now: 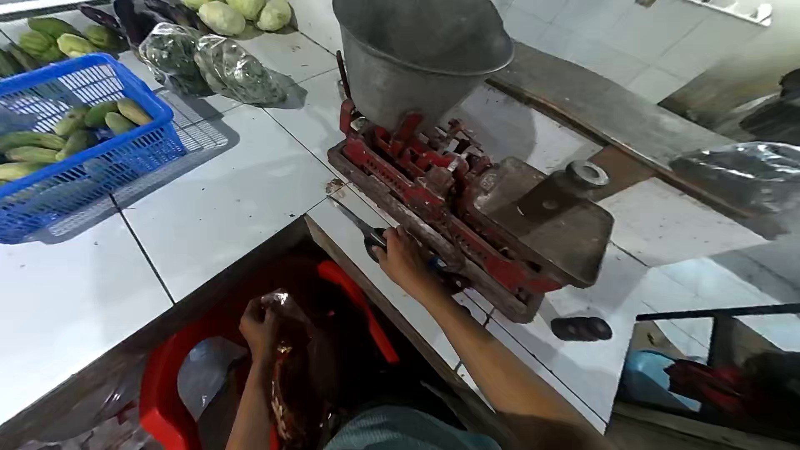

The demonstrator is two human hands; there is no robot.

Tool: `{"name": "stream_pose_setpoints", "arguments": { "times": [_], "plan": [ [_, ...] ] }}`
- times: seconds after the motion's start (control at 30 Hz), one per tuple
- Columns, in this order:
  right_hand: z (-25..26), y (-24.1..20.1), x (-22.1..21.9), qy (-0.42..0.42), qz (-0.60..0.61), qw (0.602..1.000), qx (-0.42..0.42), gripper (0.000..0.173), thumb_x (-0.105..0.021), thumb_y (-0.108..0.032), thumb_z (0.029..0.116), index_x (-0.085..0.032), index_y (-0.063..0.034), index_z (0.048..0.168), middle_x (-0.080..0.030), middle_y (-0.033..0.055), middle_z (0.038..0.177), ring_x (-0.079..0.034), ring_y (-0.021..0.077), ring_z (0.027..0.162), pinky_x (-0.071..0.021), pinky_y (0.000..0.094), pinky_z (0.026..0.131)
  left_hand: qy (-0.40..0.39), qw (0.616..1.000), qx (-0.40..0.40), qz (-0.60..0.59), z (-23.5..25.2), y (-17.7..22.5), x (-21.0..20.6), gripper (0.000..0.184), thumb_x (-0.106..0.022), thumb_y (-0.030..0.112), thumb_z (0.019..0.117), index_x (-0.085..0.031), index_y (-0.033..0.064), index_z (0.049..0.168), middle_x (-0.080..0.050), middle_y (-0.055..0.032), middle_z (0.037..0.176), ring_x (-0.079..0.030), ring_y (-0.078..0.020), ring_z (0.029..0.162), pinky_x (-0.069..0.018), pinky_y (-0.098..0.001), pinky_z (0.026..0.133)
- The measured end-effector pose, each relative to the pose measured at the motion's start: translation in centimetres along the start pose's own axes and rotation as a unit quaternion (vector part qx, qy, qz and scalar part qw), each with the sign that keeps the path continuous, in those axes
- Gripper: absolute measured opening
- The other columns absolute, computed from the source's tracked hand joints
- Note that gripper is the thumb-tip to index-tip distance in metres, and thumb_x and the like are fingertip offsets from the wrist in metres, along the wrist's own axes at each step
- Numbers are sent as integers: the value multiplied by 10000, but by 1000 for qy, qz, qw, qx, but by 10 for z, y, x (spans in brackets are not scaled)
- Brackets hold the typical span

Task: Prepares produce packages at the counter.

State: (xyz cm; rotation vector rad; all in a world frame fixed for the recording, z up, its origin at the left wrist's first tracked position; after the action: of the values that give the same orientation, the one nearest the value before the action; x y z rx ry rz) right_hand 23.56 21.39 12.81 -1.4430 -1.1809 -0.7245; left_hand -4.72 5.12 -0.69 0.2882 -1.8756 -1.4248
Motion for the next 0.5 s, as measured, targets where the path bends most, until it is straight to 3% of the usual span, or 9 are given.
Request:
{"name": "stream_pose_setpoints", "arguments": {
  "times": [0.13, 0.27, 0.37, 0.4, 0.43, 0.5],
  "plan": [
    [6, -1, 3, 2, -9, 1000, 3, 427, -655, -266, 1009, -587, 59, 1278, -591, 268, 1276, -628, 420, 1147, -519, 554, 956, -20, 999, 33, -24, -2, -5, 1, 176, -598, -6, 953, -643, -84, 1104, -665, -155, 868, -639, -192, 726, -554, -397, 698],
    [3, -1, 9, 17, 18, 1000, 5, 414, -661, -242, 1003, -591, 48, 1291, -592, 280, 1282, -619, 439, 1153, -496, 594, 981, -107, 994, 32, 4, -10, 1, -28, 211, -632, 16, 956, -649, -67, 1149, -693, -205, 924, -684, -296, 811, -574, -507, 766],
    [-37, -21, 17, 66, 72, 993, 71, 399, -656, -220, 1007, -581, 11, 1324, -607, 262, 1257, -663, 418, 996, -548, 602, 835, -188, 982, -1, 8, -21, 15, -53, 246, -643, 73, 956, -647, -21, 1184, -706, -203, 973, -703, -322, 852, -584, -539, 778],
    [-54, -30, 10, 52, 93, 989, 100, 410, -667, -239, 1002, -578, 6, 1318, -623, 240, 1208, -664, 381, 921, -561, 569, 780, -210, 977, -17, -3, -24, 20, -59, 261, -650, 81, 951, -643, -12, 1195, -709, -196, 989, -706, -312, 867, -587, -532, 791],
    [-69, -36, -4, 15, 114, 988, 103, 459, -697, -274, 985, -573, -2, 1334, -639, 218, 1188, -668, 350, 917, -568, 547, 789, -227, 973, -31, -25, -26, 25, -63, 285, -671, 75, 934, -645, -17, 1203, -715, -189, 1008, -711, -296, 891, -589, -518, 821],
    [-88, -39, -53, -68, 133, 985, 88, 679, -784, -349, 906, -501, -20, 1428, -618, 212, 1266, -664, 337, 1014, -564, 532, 869, -263, 960, -35, -86, -36, 29, -64, 417, -714, 105, 913, -607, -4, 1301, -708, -185, 1120, -708, -280, 972, -585, -499, 874]
  ]
}}
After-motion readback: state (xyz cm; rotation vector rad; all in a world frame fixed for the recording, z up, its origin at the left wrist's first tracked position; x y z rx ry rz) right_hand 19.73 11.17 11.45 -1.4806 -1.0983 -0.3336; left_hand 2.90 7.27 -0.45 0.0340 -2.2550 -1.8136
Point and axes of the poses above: each hand's wrist, its own z-axis towards the middle knuckle, its own x-axis out of the back of the hand, y = z × x, the point moved 7 cm from there along z, towards the middle knuckle
